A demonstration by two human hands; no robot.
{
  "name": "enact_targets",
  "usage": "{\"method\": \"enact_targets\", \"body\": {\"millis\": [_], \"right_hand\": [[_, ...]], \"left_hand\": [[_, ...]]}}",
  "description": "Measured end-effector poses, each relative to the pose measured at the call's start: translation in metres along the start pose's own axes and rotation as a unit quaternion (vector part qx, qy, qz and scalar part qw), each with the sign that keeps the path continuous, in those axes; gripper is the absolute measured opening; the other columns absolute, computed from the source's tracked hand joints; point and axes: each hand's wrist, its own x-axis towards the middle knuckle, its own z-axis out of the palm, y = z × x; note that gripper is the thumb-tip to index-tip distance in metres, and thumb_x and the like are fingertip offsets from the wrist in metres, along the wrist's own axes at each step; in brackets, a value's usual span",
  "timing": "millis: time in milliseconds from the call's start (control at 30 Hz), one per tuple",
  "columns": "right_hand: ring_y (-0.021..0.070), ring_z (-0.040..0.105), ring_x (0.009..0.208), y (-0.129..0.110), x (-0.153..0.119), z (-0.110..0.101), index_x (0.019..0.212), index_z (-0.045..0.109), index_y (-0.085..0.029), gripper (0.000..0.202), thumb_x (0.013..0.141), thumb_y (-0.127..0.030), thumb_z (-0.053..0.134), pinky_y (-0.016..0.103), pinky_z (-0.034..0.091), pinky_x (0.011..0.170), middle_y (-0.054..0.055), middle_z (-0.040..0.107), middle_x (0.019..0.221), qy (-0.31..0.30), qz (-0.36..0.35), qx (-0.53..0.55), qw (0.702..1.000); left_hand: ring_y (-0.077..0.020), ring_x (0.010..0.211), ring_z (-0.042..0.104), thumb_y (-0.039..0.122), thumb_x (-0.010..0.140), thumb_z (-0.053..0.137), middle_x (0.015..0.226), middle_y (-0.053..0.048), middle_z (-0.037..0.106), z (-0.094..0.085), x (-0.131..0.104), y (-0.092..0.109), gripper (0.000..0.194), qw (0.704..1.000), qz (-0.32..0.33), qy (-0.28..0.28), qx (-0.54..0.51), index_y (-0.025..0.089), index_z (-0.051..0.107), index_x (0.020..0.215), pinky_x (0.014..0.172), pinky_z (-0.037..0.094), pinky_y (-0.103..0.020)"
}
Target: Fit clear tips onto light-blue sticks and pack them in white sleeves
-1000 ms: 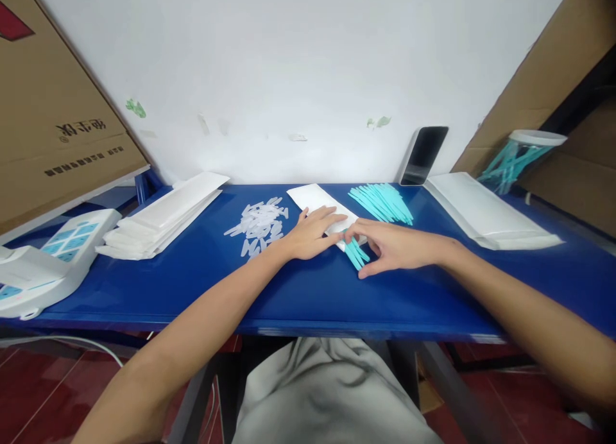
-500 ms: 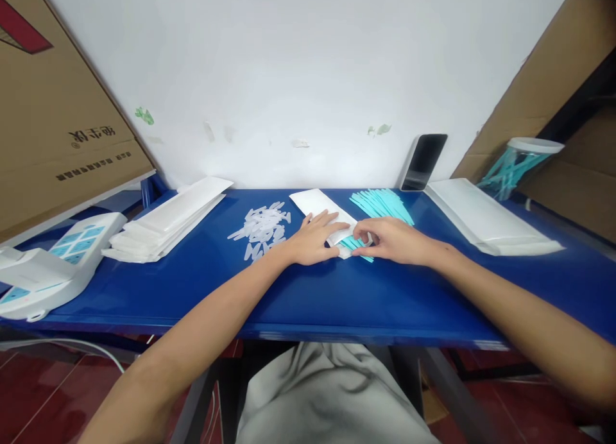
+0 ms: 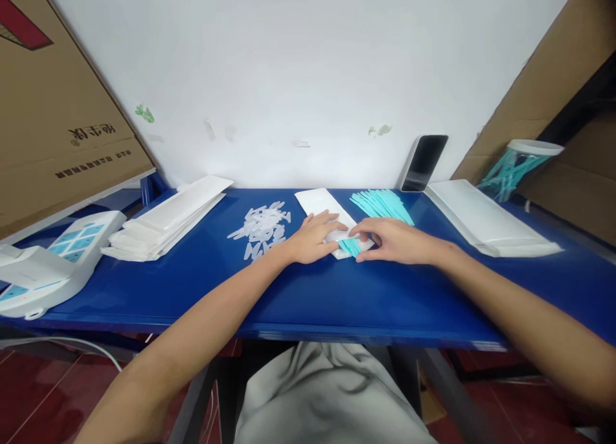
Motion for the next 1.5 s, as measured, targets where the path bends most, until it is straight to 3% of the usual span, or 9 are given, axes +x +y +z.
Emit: {"method": "enact_targets", "body": {"millis": [200, 333, 433, 633, 933, 1100, 1233, 1367, 1500], "right_hand": [[0.0281, 0.061, 0.097, -0.003, 0.006, 0.017, 0.123, 0.065, -0.025, 0.046, 0.090, -0.058, 0.062, 0.035, 0.043, 0.075, 0.008, 0.063, 0.103, 0.085, -0.026, -0.075, 0.993], [0.0300, 0.056, 0.107, 0.000, 0.006, 0.015, 0.122, 0.063, -0.025, 0.049, 0.087, -0.059, 0.066, 0.040, 0.046, 0.086, 0.010, 0.059, 0.113, 0.085, -0.046, -0.038, 0.995], [0.0295, 0.057, 0.109, 0.000, 0.004, 0.011, 0.126, 0.059, -0.025, 0.047, 0.088, -0.051, 0.065, 0.041, 0.046, 0.089, 0.011, 0.058, 0.122, 0.067, -0.067, -0.022, 0.995], [0.0260, 0.064, 0.092, -0.004, 0.000, 0.009, 0.130, 0.059, -0.021, 0.047, 0.083, -0.027, 0.061, 0.037, 0.048, 0.078, 0.011, 0.064, 0.120, 0.039, -0.055, -0.040, 0.997], [0.0283, 0.066, 0.100, -0.006, 0.003, 0.010, 0.124, 0.064, -0.021, 0.041, 0.088, -0.038, 0.062, 0.040, 0.050, 0.084, 0.011, 0.068, 0.122, 0.058, -0.054, -0.030, 0.996], [0.0271, 0.068, 0.095, -0.007, 0.003, 0.010, 0.114, 0.069, -0.021, 0.035, 0.087, -0.042, 0.064, 0.039, 0.050, 0.081, 0.009, 0.073, 0.111, 0.072, -0.058, -0.014, 0.996], [0.0266, 0.068, 0.098, -0.004, 0.004, 0.010, 0.115, 0.069, -0.022, 0.036, 0.087, -0.045, 0.066, 0.038, 0.050, 0.084, 0.008, 0.073, 0.114, 0.068, -0.061, -0.017, 0.996], [0.0254, 0.069, 0.093, 0.000, 0.005, 0.012, 0.112, 0.069, -0.022, 0.034, 0.088, -0.047, 0.066, 0.037, 0.049, 0.081, 0.007, 0.075, 0.111, 0.062, -0.060, -0.026, 0.996], [0.0235, 0.068, 0.085, -0.001, 0.007, 0.014, 0.107, 0.069, -0.020, 0.035, 0.089, -0.050, 0.065, 0.034, 0.047, 0.074, 0.006, 0.075, 0.104, 0.063, -0.055, -0.036, 0.996]], "left_hand": [[-0.0316, 0.156, 0.021, 0.043, 0.098, 0.048, 0.163, -0.013, 0.036, 0.001, -0.002, -0.003, 0.047, 0.999, 0.033, 0.004, -0.011, 0.024, 0.051, 0.141, 0.124, 0.009, -0.065], [-0.0335, 0.156, 0.021, 0.056, 0.094, 0.055, 0.162, -0.015, 0.036, 0.000, -0.002, 0.001, 0.058, 1.000, 0.027, 0.003, -0.012, 0.022, 0.052, 0.142, 0.124, 0.008, -0.065], [-0.0359, 0.156, 0.018, 0.068, 0.088, 0.059, 0.162, -0.014, 0.037, 0.000, -0.001, 0.004, 0.070, 1.000, 0.017, 0.003, -0.005, 0.023, 0.052, 0.142, 0.124, 0.007, -0.066], [-0.0373, 0.154, 0.023, 0.058, 0.087, 0.065, 0.153, -0.011, 0.050, 0.003, 0.002, 0.001, 0.060, 0.999, 0.026, 0.045, -0.002, 0.024, 0.056, 0.135, 0.124, 0.022, -0.059], [-0.0315, 0.147, 0.039, 0.044, 0.096, 0.054, 0.142, -0.009, 0.059, 0.007, 0.001, -0.002, 0.043, 0.994, 0.063, 0.091, 0.006, 0.023, 0.057, 0.132, 0.121, 0.035, -0.048], [-0.0359, 0.151, 0.031, 0.060, 0.091, 0.059, 0.153, -0.013, 0.049, 0.006, -0.002, 0.000, 0.064, 0.997, 0.046, 0.061, 0.024, 0.022, 0.052, 0.142, 0.123, 0.029, -0.055], [-0.0353, 0.153, 0.028, 0.066, 0.085, 0.065, 0.157, -0.014, 0.044, 0.005, -0.002, -0.002, 0.075, 0.998, 0.042, 0.045, 0.022, 0.022, 0.052, 0.145, 0.124, 0.027, -0.055], [-0.0337, 0.149, 0.036, 0.065, 0.085, 0.065, 0.158, -0.017, 0.042, 0.002, -0.001, -0.003, 0.073, 0.997, 0.037, 0.063, 0.012, 0.019, 0.056, 0.141, 0.122, 0.033, -0.049], [-0.0320, 0.143, 0.045, 0.055, 0.089, 0.066, 0.152, -0.016, 0.049, 0.002, 0.002, -0.005, 0.059, 0.994, 0.046, 0.096, 0.018, 0.018, 0.061, 0.134, 0.119, 0.038, -0.046]]}}
